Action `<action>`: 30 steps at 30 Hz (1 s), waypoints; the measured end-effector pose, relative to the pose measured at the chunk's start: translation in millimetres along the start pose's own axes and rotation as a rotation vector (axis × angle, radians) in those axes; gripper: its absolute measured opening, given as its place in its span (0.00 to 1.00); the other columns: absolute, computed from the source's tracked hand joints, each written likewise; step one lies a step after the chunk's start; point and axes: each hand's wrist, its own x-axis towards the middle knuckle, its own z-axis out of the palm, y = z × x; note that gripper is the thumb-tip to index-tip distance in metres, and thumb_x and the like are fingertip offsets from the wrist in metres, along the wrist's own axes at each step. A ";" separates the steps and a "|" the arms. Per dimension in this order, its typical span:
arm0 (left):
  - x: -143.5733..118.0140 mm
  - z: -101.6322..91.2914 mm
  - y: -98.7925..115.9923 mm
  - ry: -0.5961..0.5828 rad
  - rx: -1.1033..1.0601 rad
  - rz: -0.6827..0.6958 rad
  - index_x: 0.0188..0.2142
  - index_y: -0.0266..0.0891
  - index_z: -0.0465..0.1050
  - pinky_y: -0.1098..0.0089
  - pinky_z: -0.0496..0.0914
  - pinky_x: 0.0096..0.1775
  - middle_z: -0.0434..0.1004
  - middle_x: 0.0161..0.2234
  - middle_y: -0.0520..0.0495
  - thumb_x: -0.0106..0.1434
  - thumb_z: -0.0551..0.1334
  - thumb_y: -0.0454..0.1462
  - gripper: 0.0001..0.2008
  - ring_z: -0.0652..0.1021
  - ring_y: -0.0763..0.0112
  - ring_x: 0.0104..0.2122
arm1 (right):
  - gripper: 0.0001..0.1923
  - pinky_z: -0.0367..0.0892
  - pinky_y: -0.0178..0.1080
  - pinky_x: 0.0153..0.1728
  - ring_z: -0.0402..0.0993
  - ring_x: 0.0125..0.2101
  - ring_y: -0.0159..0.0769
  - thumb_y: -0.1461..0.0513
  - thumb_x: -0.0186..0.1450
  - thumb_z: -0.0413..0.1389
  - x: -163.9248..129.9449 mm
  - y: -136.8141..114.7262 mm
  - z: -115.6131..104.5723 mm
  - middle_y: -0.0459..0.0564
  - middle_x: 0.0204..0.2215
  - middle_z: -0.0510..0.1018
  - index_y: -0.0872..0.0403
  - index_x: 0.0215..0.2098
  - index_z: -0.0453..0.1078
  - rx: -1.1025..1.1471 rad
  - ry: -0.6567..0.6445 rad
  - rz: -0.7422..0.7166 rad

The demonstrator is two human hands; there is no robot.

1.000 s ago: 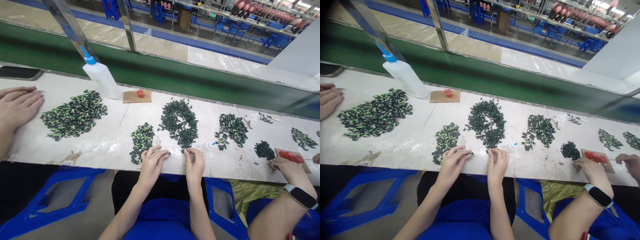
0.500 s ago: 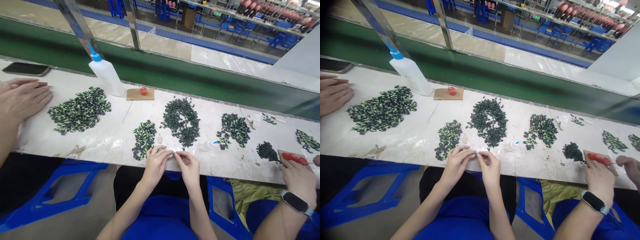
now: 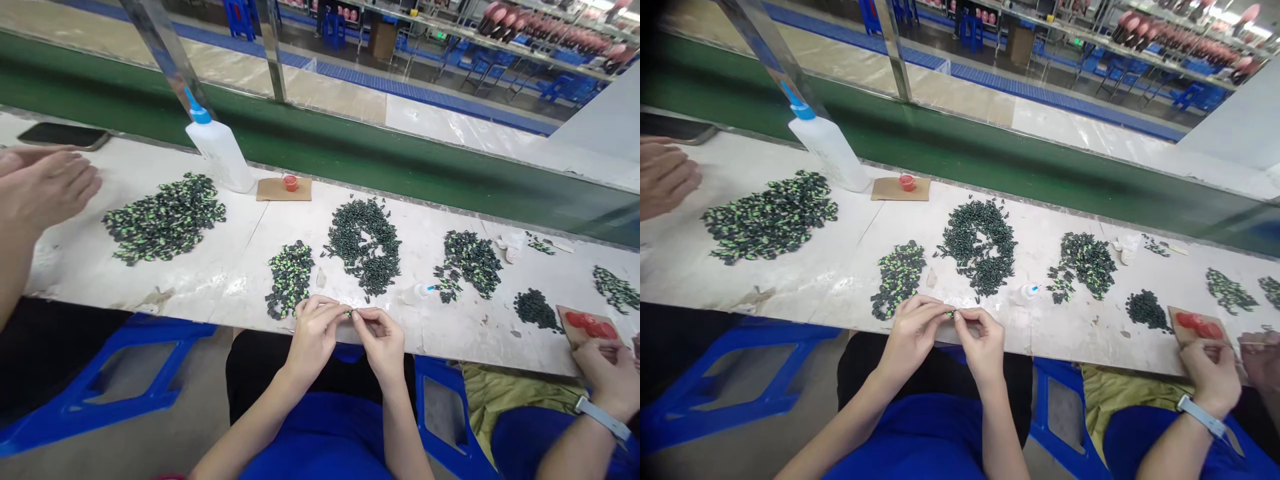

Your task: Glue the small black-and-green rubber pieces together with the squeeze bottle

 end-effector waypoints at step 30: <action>4.8 0.5 -6.9 -0.227 0.098 0.204 0.50 0.44 0.68 0.51 0.50 0.55 0.81 0.42 0.47 0.67 0.54 0.31 0.14 0.72 0.60 0.52 | 0.04 0.73 0.36 0.29 0.76 0.26 0.34 0.60 0.55 0.62 4.7 3.0 -67.0 0.48 0.25 0.79 0.53 0.28 0.76 -0.298 -0.051 -0.158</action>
